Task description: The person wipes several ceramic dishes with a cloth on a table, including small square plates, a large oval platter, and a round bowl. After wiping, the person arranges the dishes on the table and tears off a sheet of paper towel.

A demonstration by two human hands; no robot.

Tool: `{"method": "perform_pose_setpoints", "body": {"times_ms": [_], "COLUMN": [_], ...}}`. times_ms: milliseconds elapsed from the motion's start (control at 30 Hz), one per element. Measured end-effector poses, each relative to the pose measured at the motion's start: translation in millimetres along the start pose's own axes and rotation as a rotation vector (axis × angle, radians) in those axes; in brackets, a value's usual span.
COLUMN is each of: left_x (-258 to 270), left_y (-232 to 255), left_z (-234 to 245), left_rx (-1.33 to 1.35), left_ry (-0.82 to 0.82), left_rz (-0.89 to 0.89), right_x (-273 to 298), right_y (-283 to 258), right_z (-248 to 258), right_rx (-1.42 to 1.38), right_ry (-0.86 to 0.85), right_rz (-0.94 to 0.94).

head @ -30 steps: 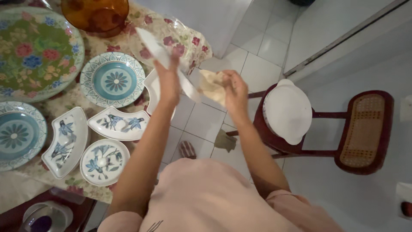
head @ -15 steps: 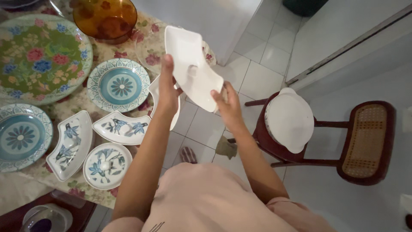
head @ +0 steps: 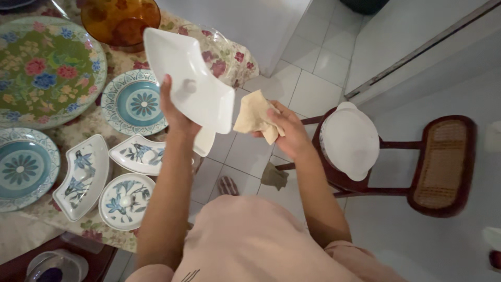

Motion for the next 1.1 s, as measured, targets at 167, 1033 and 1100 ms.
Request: {"method": "perform_pose_setpoints", "body": {"times_ms": [167,1033,1100], "left_x": [10,3,7], "left_y": [8,-19,-22], "left_z": [4,7,6], "left_rx": [-0.224,-0.198,-0.237], "left_ry": [0.15,0.135,0.16], "left_rz": [0.05,0.202,0.233], "right_x": [-4,-5,-20], "right_y": [-13,17,-5], "right_z": [2,-87,-80], "right_rx": [0.01,0.975,0.943], "right_ry": [0.093,-0.445,-0.351], "right_rz": [0.057,0.393,0.613]}}
Point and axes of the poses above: each hand's wrist, its own x-axis away from the middle knuckle, its own z-axis out of the back of the hand, y = z × x, the point moved 4 cm from there along -x, towards the middle knuckle, and after that the axes turned 15 degrees about z, right-handed, at the moved point
